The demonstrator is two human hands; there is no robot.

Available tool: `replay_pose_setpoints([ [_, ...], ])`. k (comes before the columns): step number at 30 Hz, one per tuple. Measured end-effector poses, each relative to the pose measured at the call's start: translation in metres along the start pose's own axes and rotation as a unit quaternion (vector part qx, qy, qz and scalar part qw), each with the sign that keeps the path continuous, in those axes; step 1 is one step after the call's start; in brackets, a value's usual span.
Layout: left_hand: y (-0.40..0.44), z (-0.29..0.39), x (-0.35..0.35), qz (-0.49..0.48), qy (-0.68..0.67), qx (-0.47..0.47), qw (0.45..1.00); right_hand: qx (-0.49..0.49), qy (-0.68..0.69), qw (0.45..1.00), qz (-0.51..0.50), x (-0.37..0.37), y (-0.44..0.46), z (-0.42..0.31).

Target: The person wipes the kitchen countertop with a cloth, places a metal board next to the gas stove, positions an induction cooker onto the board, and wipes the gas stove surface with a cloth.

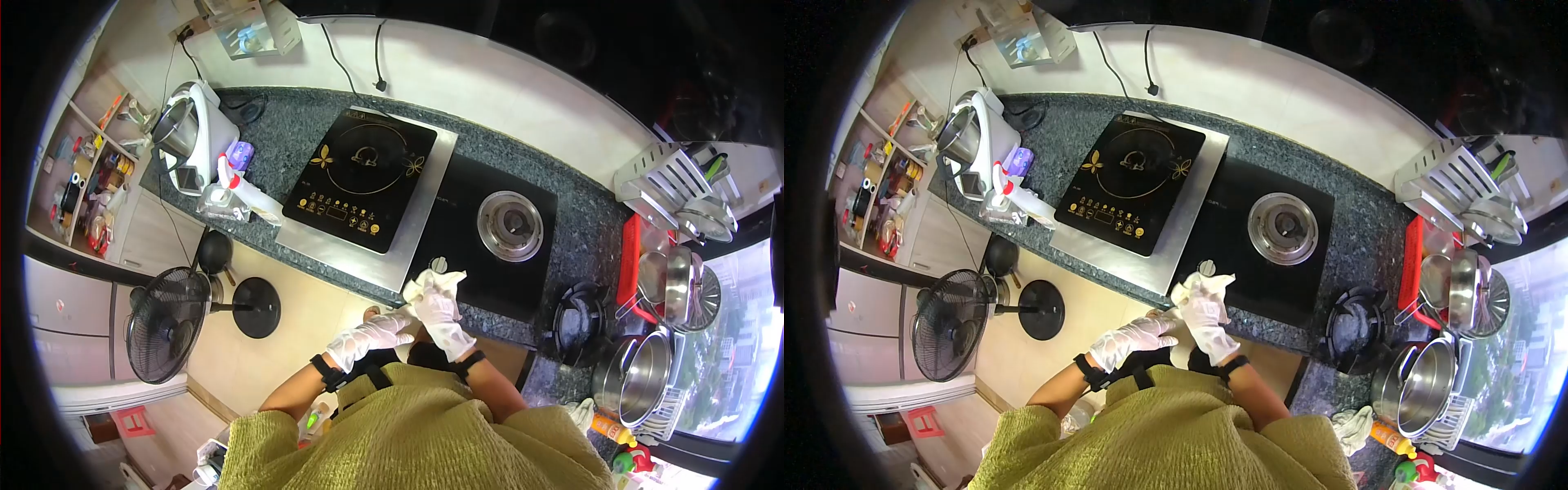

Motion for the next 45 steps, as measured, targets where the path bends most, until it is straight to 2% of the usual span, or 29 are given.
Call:
replay_pose_setpoints([
  [4,-0.007,0.009,-0.005,-0.036,0.006,-0.043,0.998,0.017,0.126,0.992,-0.003,-0.017,0.022,-0.010],
  [5,-0.010,0.013,-0.008,-0.051,0.005,-0.058,0.997,0.023,0.165,0.986,0.007,0.005,0.023,0.000],
  [8,-0.024,0.018,-0.015,0.017,-0.034,-0.005,0.999,0.107,0.067,0.988,-0.087,0.007,0.003,0.000],
  [9,-0.025,0.013,-0.012,0.059,-0.041,0.017,0.997,0.090,0.075,0.991,-0.067,0.000,0.008,-0.002],
  [12,-0.022,0.007,-0.007,0.011,-0.020,-0.046,0.999,0.042,0.104,0.994,-0.011,-0.027,0.027,-0.012],
  [13,-0.024,0.010,-0.009,0.010,-0.021,-0.052,0.998,0.073,0.092,0.993,-0.020,-0.020,0.029,-0.010],
  [16,-0.026,0.014,-0.012,0.014,0.023,-0.033,0.999,0.052,0.123,0.991,-0.014,-0.014,0.027,-0.006],
  [18,-0.028,0.011,-0.014,0.034,-0.017,-0.024,0.999,0.078,0.104,0.991,-0.030,0.004,-0.001,0.011],
  [20,-0.027,0.010,-0.010,0.037,-0.034,-0.028,0.998,0.061,0.068,0.991,-0.098,-0.020,-0.007,0.009],
  [22,-0.022,0.008,-0.008,0.023,-0.020,-0.040,0.999,0.042,0.119,0.987,-0.101,-0.009,0.008,0.008],
  [23,-0.018,0.005,-0.004,-0.024,-0.011,-0.073,0.997,-0.015,0.044,0.998,-0.040,-0.007,0.013,0.002],
  [24,-0.020,0.007,-0.004,-0.028,-0.019,-0.070,0.997,-0.041,-0.022,0.999,-0.010,-0.002,0.011,0.001],
  [25,-0.021,0.010,-0.008,-0.029,-0.026,-0.067,0.997,-0.048,-0.027,0.998,0.031,0.000,0.011,0.005],
  [26,-0.023,0.012,-0.008,-0.031,-0.036,-0.064,0.997,-0.056,-0.031,0.996,0.070,0.001,0.005,0.010],
  [28,-0.022,0.010,-0.010,-0.011,-0.038,-0.054,0.998,0.008,-0.017,0.999,-0.044,-0.009,-0.017,0.035],
  [31,-0.019,0.005,-0.009,0.018,-0.019,-0.057,0.998,0.131,0.012,0.991,-0.030,-0.031,-0.033,0.093],
  [33,-0.021,0.004,-0.008,0.022,-0.022,-0.051,0.998,0.135,0.095,0.986,-0.006,-0.038,-0.040,0.128],
  [34,-0.023,0.008,-0.011,0.013,-0.029,-0.051,0.998,0.080,0.181,0.980,0.029,-0.025,-0.040,0.152],
  [35,-0.029,0.013,-0.016,0.004,-0.038,-0.053,0.998,0.023,0.265,0.962,0.062,-0.018,-0.039,0.163],
  [36,-0.033,0.015,-0.017,-0.006,-0.047,-0.056,0.997,0.064,0.431,0.899,0.039,-0.028,-0.038,0.156],
  [37,-0.031,0.011,-0.015,0.001,-0.045,-0.051,0.998,0.103,0.584,0.805,0.013,-0.056,-0.034,0.137],
  [38,-0.026,0.005,-0.010,0.007,-0.044,-0.046,0.998,0.139,0.716,0.684,-0.013,-0.070,-0.032,0.124],
  [39,-0.023,0.002,-0.007,0.013,-0.043,-0.040,0.998,0.141,0.740,0.658,0.000,-0.063,-0.030,0.135],
  [40,-0.022,0.001,-0.008,0.010,-0.038,-0.049,0.998,0.062,0.583,0.810,-0.014,-0.085,-0.024,0.124],
  [41,-0.021,0.001,-0.009,0.006,-0.032,-0.057,0.998,-0.021,0.394,0.918,-0.027,-0.109,-0.017,0.114],
  [42,-0.021,0.002,-0.010,0.001,-0.026,-0.064,0.998,-0.103,0.184,0.977,-0.038,-0.124,-0.014,0.103],
  [43,-0.020,0.002,-0.010,-0.002,-0.024,-0.072,0.997,-0.123,0.124,0.984,0.034,-0.119,-0.018,0.116],
  [45,-0.021,0.003,-0.012,-0.008,-0.020,-0.088,0.996,0.069,0.146,0.987,0.022,-0.082,-0.019,0.166],
])
Point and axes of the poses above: each hand's wrist, its own y-axis towards the middle knuckle, its own x-axis out of the palm, z = x × y, the point moved 4 cm from there along y, towards the middle knuckle, and after that the axes turned 7 degrees about -x, right-handed, at the moved point
